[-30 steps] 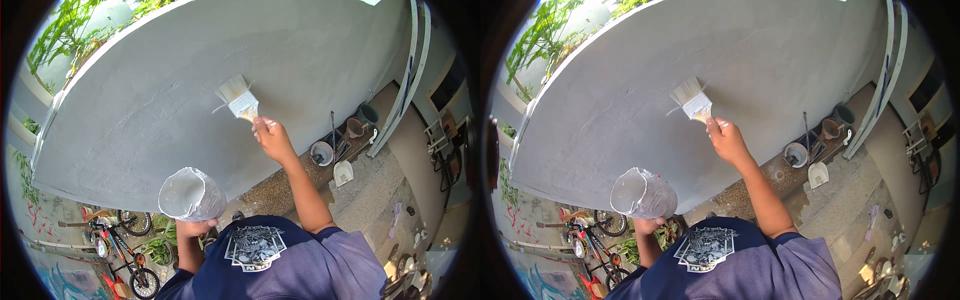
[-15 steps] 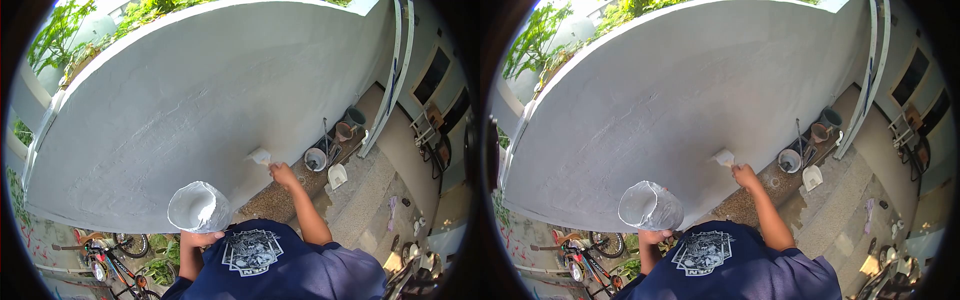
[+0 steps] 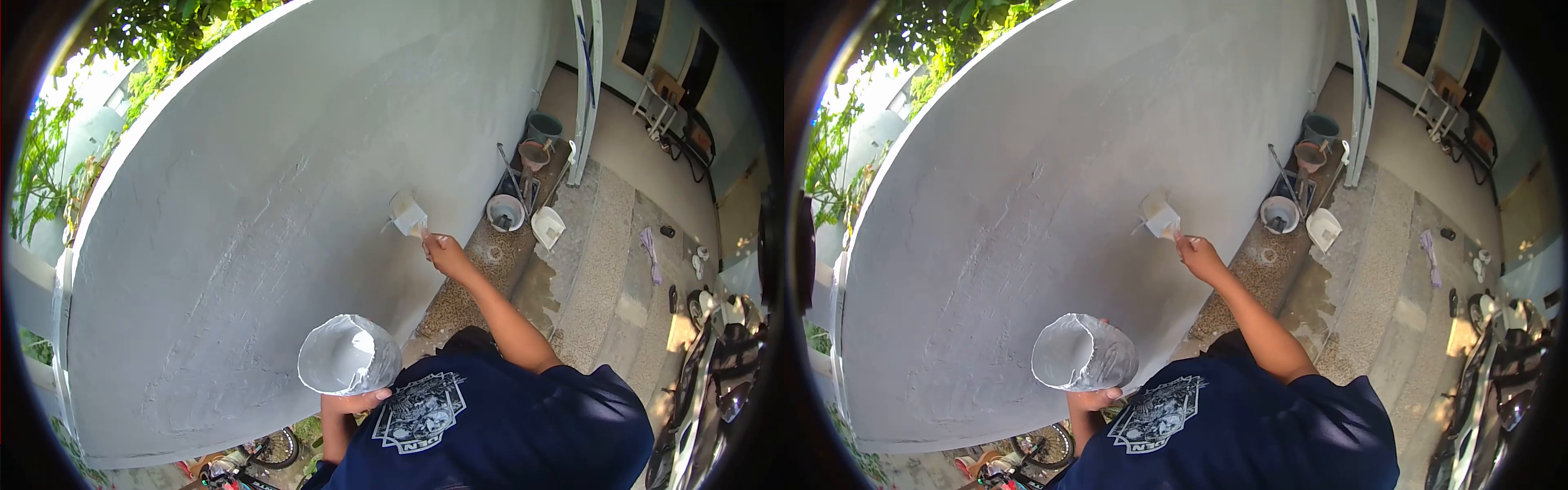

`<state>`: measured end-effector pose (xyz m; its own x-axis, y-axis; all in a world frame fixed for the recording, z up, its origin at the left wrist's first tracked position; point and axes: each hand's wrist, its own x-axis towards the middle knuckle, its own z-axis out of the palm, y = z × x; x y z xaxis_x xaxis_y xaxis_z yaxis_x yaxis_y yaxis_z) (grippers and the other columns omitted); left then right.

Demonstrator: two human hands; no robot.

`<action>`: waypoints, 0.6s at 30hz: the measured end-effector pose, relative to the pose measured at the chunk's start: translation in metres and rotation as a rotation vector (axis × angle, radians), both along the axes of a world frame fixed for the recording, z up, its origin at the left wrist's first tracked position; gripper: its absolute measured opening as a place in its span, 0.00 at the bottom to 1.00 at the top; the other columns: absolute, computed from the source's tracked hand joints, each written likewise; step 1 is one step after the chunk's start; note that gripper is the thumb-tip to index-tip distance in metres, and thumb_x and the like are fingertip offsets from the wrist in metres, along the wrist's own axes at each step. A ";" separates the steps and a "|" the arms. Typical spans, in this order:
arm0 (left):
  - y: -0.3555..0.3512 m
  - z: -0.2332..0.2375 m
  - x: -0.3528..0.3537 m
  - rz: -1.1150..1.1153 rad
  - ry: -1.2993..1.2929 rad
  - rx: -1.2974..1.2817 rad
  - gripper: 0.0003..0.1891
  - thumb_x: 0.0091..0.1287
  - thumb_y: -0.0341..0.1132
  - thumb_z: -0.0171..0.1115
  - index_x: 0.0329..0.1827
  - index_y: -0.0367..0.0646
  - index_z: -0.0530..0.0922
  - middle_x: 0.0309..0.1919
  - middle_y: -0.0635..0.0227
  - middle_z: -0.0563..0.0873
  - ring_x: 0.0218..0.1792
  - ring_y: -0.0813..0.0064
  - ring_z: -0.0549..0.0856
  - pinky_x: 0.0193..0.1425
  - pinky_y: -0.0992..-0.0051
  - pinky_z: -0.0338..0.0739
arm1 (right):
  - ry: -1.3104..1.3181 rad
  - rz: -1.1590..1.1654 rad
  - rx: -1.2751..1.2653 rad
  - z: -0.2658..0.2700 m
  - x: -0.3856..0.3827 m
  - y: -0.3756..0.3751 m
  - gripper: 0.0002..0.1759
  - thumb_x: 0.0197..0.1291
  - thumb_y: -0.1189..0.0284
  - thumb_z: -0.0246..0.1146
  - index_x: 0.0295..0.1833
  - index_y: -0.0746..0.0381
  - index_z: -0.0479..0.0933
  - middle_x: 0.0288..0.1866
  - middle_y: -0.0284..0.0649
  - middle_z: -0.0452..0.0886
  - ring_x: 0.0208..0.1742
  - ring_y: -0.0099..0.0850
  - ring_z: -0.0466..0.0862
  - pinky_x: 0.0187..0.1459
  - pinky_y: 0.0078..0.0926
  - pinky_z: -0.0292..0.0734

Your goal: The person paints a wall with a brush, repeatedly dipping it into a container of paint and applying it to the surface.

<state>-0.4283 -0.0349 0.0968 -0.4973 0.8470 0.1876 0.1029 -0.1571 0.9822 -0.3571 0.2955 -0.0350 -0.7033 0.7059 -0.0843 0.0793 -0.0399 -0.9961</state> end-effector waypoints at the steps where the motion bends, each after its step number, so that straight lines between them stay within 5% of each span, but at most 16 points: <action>1: 0.000 -0.002 0.002 -0.001 -0.008 0.012 0.54 0.42 0.46 0.86 0.71 0.34 0.64 0.64 0.53 0.76 0.64 0.59 0.76 0.68 0.59 0.70 | -0.034 -0.039 0.071 -0.041 0.002 0.001 0.27 0.75 0.50 0.52 0.27 0.57 0.72 0.19 0.26 0.67 0.19 0.17 0.63 0.21 0.21 0.59; 4: -0.003 -0.003 0.011 0.031 -0.022 0.052 0.55 0.42 0.46 0.86 0.71 0.34 0.64 0.64 0.52 0.76 0.64 0.58 0.76 0.68 0.59 0.70 | -0.334 -0.051 -0.028 -0.101 0.033 -0.005 0.27 0.73 0.51 0.55 0.24 0.58 0.73 0.20 0.29 0.71 0.21 0.18 0.68 0.23 0.22 0.61; 6: -0.006 -0.002 0.016 0.061 -0.022 0.077 0.55 0.42 0.46 0.86 0.72 0.34 0.63 0.64 0.52 0.75 0.64 0.58 0.76 0.68 0.59 0.70 | -0.840 0.088 0.323 -0.124 0.047 -0.006 0.31 0.68 0.50 0.58 0.30 0.72 0.80 0.29 0.50 0.85 0.34 0.39 0.85 0.41 0.36 0.77; 7: -0.003 -0.001 0.017 0.078 -0.018 0.099 0.55 0.42 0.46 0.86 0.72 0.34 0.63 0.64 0.52 0.75 0.64 0.58 0.76 0.68 0.59 0.70 | -0.835 0.090 0.332 -0.125 0.045 -0.002 0.31 0.68 0.50 0.58 0.30 0.72 0.80 0.29 0.50 0.85 0.34 0.39 0.85 0.41 0.36 0.77; 9: 0.001 0.006 0.020 0.131 0.013 0.113 0.58 0.42 0.48 0.86 0.74 0.34 0.60 0.66 0.50 0.74 0.65 0.56 0.76 0.68 0.58 0.71 | -0.511 0.061 0.018 -0.100 0.041 -0.003 0.21 0.70 0.59 0.59 0.29 0.63 0.78 0.21 0.33 0.74 0.19 0.19 0.68 0.21 0.21 0.61; 11: 0.001 0.008 0.024 0.171 0.016 0.104 0.59 0.43 0.50 0.85 0.74 0.34 0.59 0.67 0.50 0.73 0.65 0.57 0.76 0.68 0.58 0.71 | -0.137 0.041 -0.308 0.011 0.033 0.003 0.17 0.72 0.62 0.57 0.37 0.66 0.79 0.22 0.31 0.73 0.17 0.17 0.65 0.19 0.19 0.58; 14: 0.008 0.013 0.036 0.248 0.038 0.083 0.59 0.44 0.53 0.84 0.74 0.33 0.59 0.67 0.49 0.73 0.65 0.57 0.76 0.68 0.58 0.71 | 0.053 0.061 -0.201 0.148 0.037 0.015 0.16 0.74 0.64 0.55 0.40 0.66 0.76 0.23 0.28 0.71 0.19 0.14 0.63 0.19 0.15 0.56; 18: 0.035 0.005 0.066 0.436 -0.003 0.135 0.59 0.44 0.52 0.84 0.74 0.33 0.59 0.69 0.49 0.71 0.67 0.57 0.75 0.70 0.57 0.69 | 0.263 0.156 -0.194 0.203 0.053 0.036 0.16 0.76 0.64 0.52 0.42 0.66 0.75 0.23 0.27 0.69 0.21 0.12 0.63 0.21 0.12 0.57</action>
